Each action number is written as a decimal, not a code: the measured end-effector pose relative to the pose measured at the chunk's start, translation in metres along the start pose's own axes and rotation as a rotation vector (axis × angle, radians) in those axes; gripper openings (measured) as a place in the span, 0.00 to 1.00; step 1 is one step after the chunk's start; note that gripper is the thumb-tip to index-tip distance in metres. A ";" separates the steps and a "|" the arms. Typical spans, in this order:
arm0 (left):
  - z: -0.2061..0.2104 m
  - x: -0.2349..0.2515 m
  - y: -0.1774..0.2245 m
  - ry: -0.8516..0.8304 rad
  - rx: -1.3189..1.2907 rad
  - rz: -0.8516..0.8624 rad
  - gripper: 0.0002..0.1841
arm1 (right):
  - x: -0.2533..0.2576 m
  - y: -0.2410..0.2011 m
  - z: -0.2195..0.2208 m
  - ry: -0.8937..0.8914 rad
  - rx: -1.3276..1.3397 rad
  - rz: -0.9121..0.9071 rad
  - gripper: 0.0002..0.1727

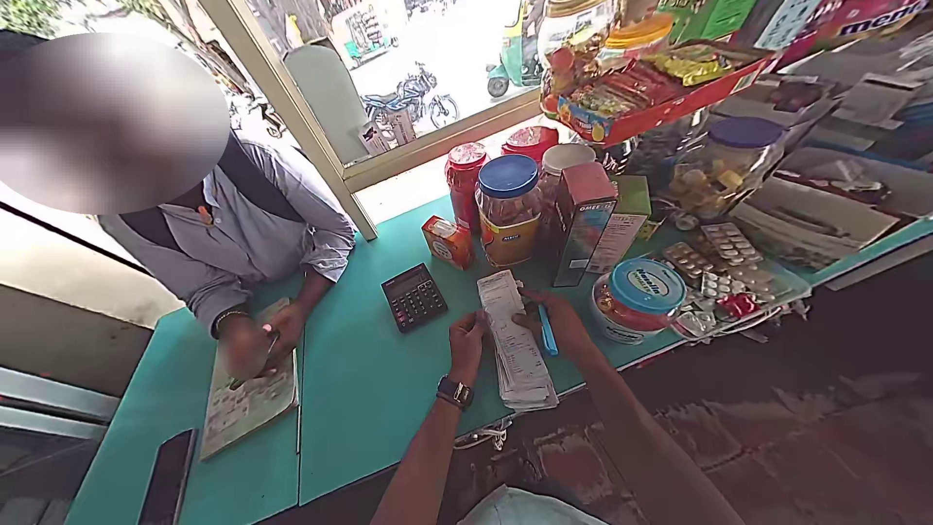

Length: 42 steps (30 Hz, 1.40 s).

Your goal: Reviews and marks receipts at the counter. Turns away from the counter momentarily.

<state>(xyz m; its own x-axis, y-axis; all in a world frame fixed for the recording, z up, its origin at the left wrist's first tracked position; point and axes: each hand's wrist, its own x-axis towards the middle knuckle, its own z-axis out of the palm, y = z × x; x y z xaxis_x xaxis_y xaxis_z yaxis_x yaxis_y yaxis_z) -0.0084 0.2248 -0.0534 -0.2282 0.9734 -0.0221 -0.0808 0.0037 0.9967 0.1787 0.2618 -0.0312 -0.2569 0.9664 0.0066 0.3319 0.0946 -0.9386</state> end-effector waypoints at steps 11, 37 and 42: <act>0.004 0.011 -0.002 -0.123 0.200 -0.079 0.14 | -0.025 0.008 0.001 0.108 0.038 -0.063 0.33; 0.048 -0.063 -0.023 0.003 0.174 0.124 0.36 | -0.084 0.033 0.045 0.180 -0.190 -0.275 0.28; 0.054 -0.040 -0.025 0.039 0.066 0.193 0.38 | -0.062 0.041 0.039 0.313 -0.046 -0.321 0.26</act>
<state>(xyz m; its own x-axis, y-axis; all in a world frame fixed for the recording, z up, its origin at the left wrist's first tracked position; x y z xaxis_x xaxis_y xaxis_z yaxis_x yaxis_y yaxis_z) 0.0548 0.1986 -0.0736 -0.2711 0.9477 0.1684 0.0317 -0.1660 0.9856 0.1732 0.1964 -0.0834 -0.0690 0.9113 0.4059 0.3216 0.4055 -0.8556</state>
